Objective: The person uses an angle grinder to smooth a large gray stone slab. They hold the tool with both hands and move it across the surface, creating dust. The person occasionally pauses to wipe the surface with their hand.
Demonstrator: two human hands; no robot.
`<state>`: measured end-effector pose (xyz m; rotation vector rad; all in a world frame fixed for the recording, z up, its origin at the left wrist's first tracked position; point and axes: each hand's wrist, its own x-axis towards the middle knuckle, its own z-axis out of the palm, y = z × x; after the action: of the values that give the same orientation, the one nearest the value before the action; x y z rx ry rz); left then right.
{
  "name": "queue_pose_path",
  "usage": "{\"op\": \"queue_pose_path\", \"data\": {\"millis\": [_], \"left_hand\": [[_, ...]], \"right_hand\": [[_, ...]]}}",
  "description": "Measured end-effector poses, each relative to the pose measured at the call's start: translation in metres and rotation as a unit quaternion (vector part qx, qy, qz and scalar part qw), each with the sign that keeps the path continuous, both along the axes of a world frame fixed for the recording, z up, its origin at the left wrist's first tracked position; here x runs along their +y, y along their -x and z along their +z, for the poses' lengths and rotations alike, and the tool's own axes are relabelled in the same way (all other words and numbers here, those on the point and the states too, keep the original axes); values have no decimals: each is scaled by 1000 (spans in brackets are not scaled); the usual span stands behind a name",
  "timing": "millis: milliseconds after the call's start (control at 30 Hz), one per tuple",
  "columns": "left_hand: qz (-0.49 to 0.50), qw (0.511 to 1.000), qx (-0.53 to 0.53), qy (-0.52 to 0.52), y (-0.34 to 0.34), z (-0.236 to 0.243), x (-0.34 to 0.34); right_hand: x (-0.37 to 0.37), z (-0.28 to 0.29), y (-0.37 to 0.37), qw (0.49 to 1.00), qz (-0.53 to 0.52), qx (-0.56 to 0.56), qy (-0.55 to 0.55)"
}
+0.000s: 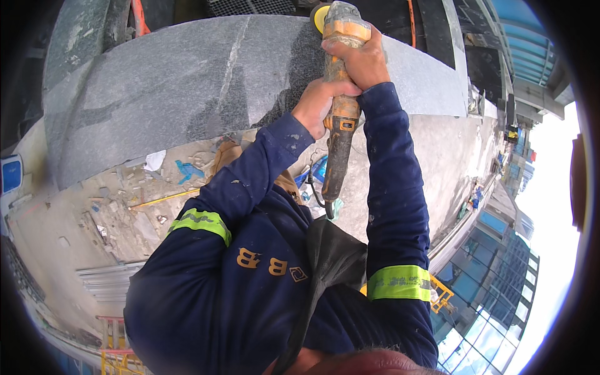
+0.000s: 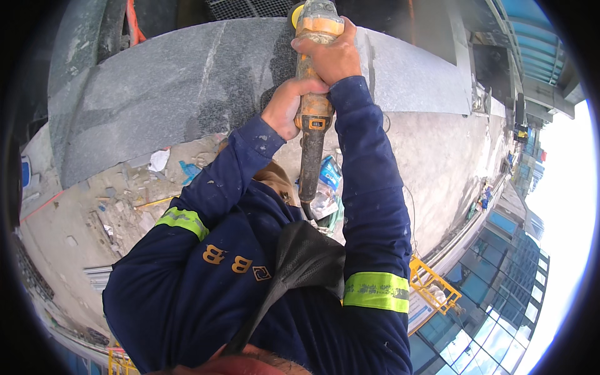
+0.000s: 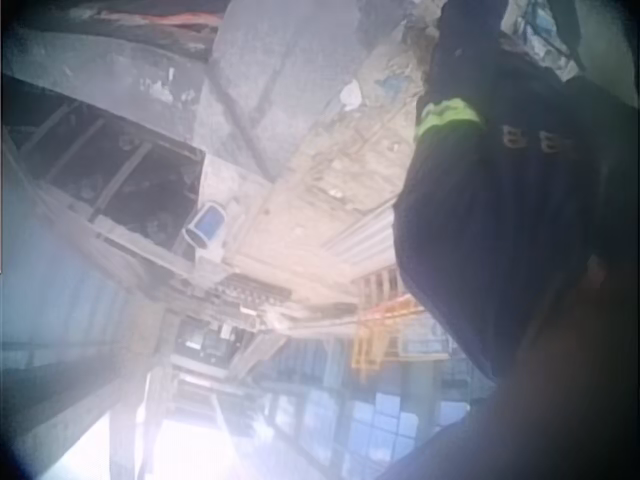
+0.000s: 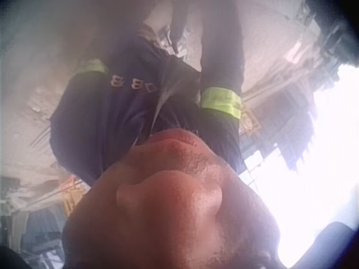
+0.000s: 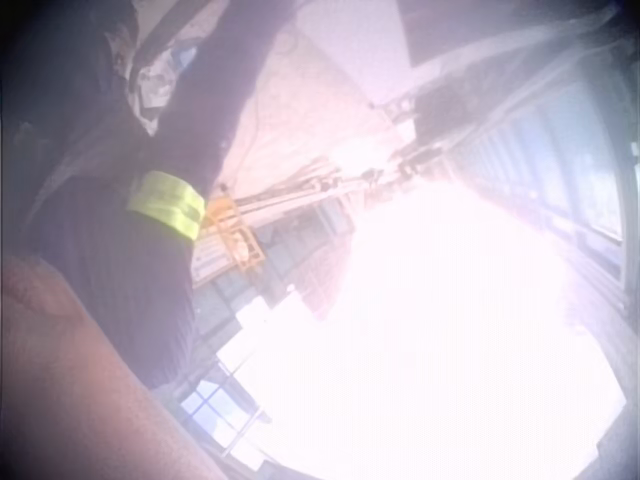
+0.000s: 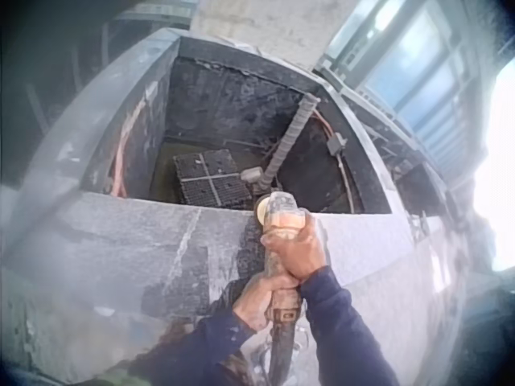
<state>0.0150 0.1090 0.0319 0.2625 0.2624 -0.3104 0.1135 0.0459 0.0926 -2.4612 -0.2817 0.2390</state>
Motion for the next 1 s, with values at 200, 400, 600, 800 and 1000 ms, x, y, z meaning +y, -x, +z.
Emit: {"op": "queue_pose_path", "data": {"millis": [200,400,600,800,1000], "left_hand": [[41,999,-3,-26,14,0,3],[-4,1000,-13,-9,-5,-5,-12],[-13,1000,-10,-19,-5,-6,-16],[36,999,-3,-27,16,-9,7],[30,999,-10,-18,8,-10,-2]], "right_hand": [[9,-10,6,999,50,-2,-14],[-12,-6,-6,999,-10,-6,42],[-17,-6,-4,999,-14,-13,28],[12,-16,10,999,45,-14,-15],[1,-12,5,1000,20,-6,-3]]}}
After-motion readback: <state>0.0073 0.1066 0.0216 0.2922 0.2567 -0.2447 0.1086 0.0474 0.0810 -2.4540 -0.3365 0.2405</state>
